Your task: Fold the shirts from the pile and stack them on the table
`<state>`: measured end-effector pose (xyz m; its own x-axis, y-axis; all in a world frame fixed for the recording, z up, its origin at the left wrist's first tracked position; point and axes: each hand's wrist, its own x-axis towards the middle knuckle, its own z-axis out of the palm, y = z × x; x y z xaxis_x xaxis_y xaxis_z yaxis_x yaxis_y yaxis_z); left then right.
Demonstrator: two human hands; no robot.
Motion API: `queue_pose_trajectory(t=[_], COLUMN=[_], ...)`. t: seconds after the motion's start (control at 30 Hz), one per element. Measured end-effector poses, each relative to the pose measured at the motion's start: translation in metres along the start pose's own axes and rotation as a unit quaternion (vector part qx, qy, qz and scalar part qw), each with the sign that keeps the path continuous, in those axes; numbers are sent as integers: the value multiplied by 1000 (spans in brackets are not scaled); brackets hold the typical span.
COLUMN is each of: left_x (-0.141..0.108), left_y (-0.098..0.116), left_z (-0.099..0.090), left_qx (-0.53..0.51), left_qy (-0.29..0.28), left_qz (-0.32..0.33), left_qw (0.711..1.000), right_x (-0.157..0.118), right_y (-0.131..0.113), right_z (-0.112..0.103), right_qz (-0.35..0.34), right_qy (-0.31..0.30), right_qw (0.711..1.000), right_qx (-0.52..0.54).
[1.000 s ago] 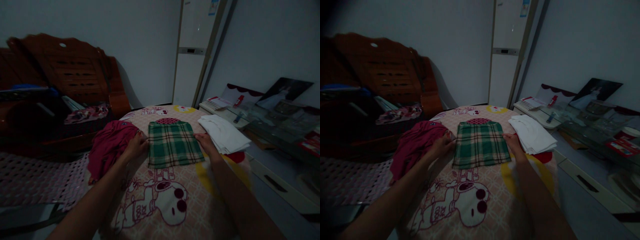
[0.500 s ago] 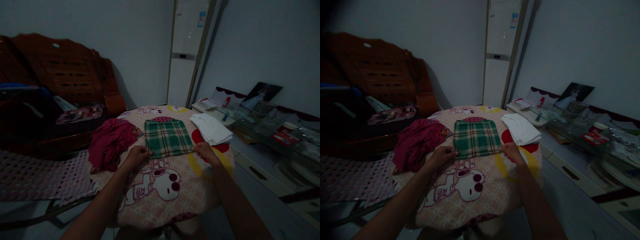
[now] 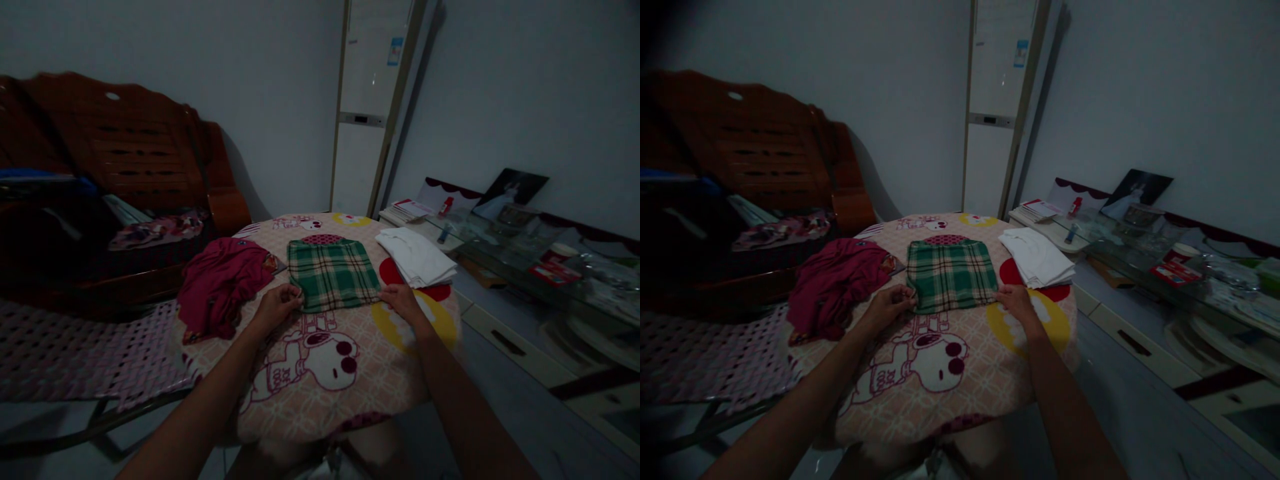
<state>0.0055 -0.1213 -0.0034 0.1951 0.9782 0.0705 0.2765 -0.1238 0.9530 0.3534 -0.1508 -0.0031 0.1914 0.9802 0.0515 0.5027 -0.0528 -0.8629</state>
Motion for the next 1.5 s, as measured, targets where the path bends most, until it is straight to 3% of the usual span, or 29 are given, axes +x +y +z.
queue_pose_trajectory(t=[0.3,0.4,0.6,0.77,0.93,1.0,1.1,1.2,1.3,1.4,1.5], left_x=[-1,-2,0,3,-2,-5,-10,-14,-16,-15,-12], left_y=[-5,-4,-7,-12,-6,-2,3,5,2,-4,-11], left_z=[0,-1,-3,-6,-10,-10,-6,4,12,14,10], left_qx=[26,0,-22,123,308,336,324,300,321,332,332], left_qy=[-6,-6,-29,3,36,74,103,7,-93,-102,-103], left_qz=[-13,-7,12,53,49,87,205,276,256,236,244], left_qw=[1000,1000,999,991,949,935,918,913,907,908,905], right_x=[9,8,6,5,3,2,1,1,1,-1,-4], right_y=[9,8,9,9,9,10,12,12,11,11,12], right_z=[4,6,8,8,7,6,7,13,20,24,23], right_qz=[-64,-100,-103,-59,-57,-78,-164,-284,-350,-356,-357], right_qy=[124,133,123,142,137,145,172,164,77,14,7], right_qw=[981,963,946,943,936,934,926,906,897,894,893], right_qx=[-132,-214,-282,-296,-320,-316,-292,-267,-259,-270,-274])
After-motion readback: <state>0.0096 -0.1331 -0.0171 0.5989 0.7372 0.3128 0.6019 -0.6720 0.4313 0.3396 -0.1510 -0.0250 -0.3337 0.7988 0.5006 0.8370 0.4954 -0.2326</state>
